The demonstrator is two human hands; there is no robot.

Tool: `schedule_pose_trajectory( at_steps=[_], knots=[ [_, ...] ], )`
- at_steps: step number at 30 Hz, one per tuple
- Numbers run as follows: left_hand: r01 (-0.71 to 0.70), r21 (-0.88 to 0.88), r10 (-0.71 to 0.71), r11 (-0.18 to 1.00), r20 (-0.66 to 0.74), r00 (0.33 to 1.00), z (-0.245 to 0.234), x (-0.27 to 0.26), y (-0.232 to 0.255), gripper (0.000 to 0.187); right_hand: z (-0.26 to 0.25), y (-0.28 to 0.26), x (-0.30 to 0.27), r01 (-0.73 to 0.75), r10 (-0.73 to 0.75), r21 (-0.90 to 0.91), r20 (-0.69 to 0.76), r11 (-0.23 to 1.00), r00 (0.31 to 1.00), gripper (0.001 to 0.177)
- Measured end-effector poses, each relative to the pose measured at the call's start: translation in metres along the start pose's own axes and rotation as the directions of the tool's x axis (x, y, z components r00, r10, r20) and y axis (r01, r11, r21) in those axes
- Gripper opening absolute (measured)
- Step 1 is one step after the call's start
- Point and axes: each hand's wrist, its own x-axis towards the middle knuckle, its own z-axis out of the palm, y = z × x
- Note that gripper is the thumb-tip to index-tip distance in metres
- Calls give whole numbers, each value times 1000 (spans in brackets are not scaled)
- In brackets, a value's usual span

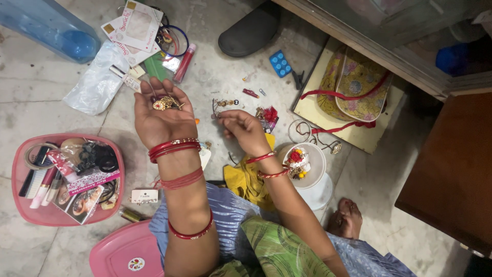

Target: Organizing jewelry and small accessories into containers while sitting on the floor.

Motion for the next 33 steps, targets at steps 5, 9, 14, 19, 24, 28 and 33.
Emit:
schedule_pose_trajectory(
  at_steps=[5,9,14,19,24,28,33],
  knots=[
    [-37,-12,37,999,-7,999,0,1,6,28,14,-6,-26,188,-161,-644,101,742,982,15],
    [-36,-19,36,999,6,999,-1,1,6,28,32,1,-23,208,-82,-792,197,574,977,16],
    [-80,-36,82,996,42,996,-12,11,12,29,61,-36,-9,408,-391,-778,227,479,892,39],
    [-165,-52,166,985,23,986,-11,2,21,31,45,-24,-20,331,-601,-829,-7,450,799,42],
    [-215,-72,213,974,-42,976,-11,4,24,35,49,-12,-32,186,-648,-917,-97,354,755,75],
    [-281,-34,279,959,-43,959,-7,0,23,44,61,-9,-15,58,-555,-976,-71,211,829,101],
    [-288,-15,286,958,-62,956,-9,2,25,52,64,-18,32,15,-530,-986,-75,164,845,103]
  ],
)
